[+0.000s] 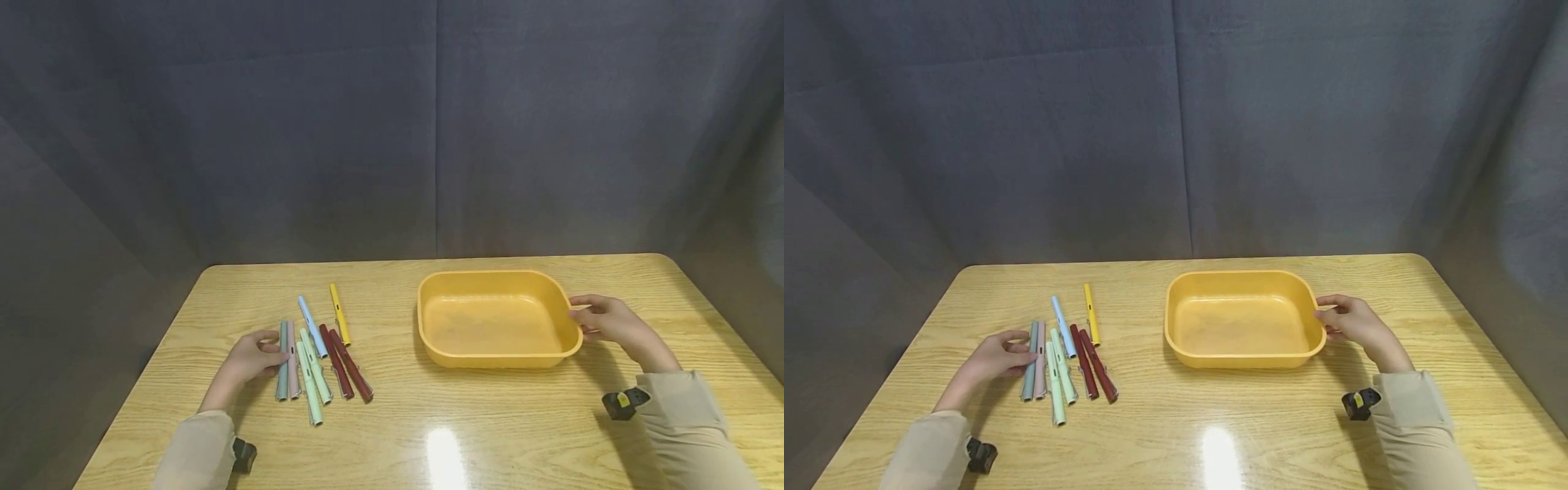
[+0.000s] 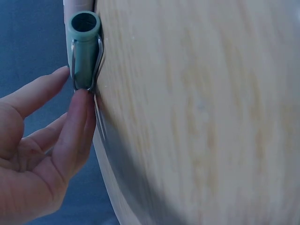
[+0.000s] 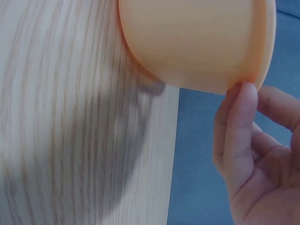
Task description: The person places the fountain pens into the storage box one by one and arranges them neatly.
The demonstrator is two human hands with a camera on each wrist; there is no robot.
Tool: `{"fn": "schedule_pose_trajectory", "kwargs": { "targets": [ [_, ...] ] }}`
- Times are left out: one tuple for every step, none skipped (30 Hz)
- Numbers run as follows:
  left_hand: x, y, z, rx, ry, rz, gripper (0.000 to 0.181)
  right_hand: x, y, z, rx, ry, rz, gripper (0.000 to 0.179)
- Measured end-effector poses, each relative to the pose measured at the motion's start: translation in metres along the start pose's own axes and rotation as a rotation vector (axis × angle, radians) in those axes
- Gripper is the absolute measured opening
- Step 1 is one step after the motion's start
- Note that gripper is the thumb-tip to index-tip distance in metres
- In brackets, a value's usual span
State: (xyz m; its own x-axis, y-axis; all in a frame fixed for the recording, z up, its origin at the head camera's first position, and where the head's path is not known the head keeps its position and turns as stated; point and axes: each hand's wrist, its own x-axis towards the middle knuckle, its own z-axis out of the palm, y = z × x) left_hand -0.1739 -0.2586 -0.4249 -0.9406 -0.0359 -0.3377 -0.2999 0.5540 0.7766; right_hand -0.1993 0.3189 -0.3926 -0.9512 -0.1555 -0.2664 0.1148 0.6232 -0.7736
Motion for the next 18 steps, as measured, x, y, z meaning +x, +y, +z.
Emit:
{"fn": "schedule_pose_trajectory", "kwargs": {
  "targets": [
    [0.001,-0.001,0.0,-0.003,-0.001,-0.004,0.068,0.0,0.0,0.0,0.004,-0.002,0.001,0.057],
    [0.001,-0.001,0.0,0.0,-0.002,-0.004,0.068,0.001,0.0,0.001,0.007,-0.005,0.002,0.057],
    [0.001,0.0,0.001,0.003,0.0,-0.005,0.068,0.001,0.0,0.001,0.012,-0.006,0.003,0.057],
    [0.001,0.0,0.001,0.007,0.001,-0.01,0.067,0.001,0.0,0.002,0.019,-0.008,-0.002,0.057],
    [0.0,0.002,0.002,0.008,0.004,-0.016,0.065,0.001,0.0,0.002,0.024,-0.01,-0.005,0.057],
    [-0.002,0.004,0.002,0.012,0.003,-0.022,0.064,0.001,0.0,0.002,0.029,-0.011,-0.008,0.057],
    [-0.003,0.005,0.003,0.015,0.007,-0.029,0.062,0.001,0.0,0.003,0.034,-0.012,-0.013,0.057],
    [-0.004,0.006,0.003,0.022,0.007,-0.03,0.061,0.001,-0.001,0.003,0.04,-0.011,-0.018,0.057],
    [-0.004,0.006,0.004,0.023,0.011,-0.035,0.06,0.001,-0.001,0.004,0.045,-0.011,-0.021,0.057],
    [-0.005,0.007,0.004,0.027,0.011,-0.036,0.059,0.001,-0.002,0.005,0.049,-0.012,-0.024,0.057],
    [-0.005,0.007,0.005,0.028,0.012,-0.037,0.058,0.001,-0.002,0.005,0.054,-0.011,-0.026,0.056],
    [-0.005,0.008,0.005,0.03,0.011,-0.033,0.057,0.001,-0.003,0.006,0.057,-0.011,-0.025,0.056],
    [-0.005,0.008,0.005,0.029,0.011,-0.032,0.057,0.001,-0.003,0.006,0.06,-0.01,-0.023,0.056],
    [-0.004,0.008,0.005,0.029,0.008,-0.027,0.056,0.001,-0.004,0.007,0.062,-0.01,-0.021,0.056],
    [-0.004,0.008,0.006,0.025,0.01,-0.03,0.056,0.001,-0.005,0.007,0.061,-0.01,-0.018,0.056],
    [-0.005,0.009,0.006,0.023,0.009,-0.031,0.056,0.002,-0.005,0.008,0.062,-0.01,-0.018,0.056],
    [-0.005,0.009,0.006,0.019,0.01,-0.035,0.056,0.002,-0.005,0.008,0.06,-0.011,-0.019,0.056],
    [-0.005,0.01,0.006,0.018,0.01,-0.037,0.056,0.002,-0.005,0.008,0.061,-0.013,-0.021,0.057]
  ]
}}
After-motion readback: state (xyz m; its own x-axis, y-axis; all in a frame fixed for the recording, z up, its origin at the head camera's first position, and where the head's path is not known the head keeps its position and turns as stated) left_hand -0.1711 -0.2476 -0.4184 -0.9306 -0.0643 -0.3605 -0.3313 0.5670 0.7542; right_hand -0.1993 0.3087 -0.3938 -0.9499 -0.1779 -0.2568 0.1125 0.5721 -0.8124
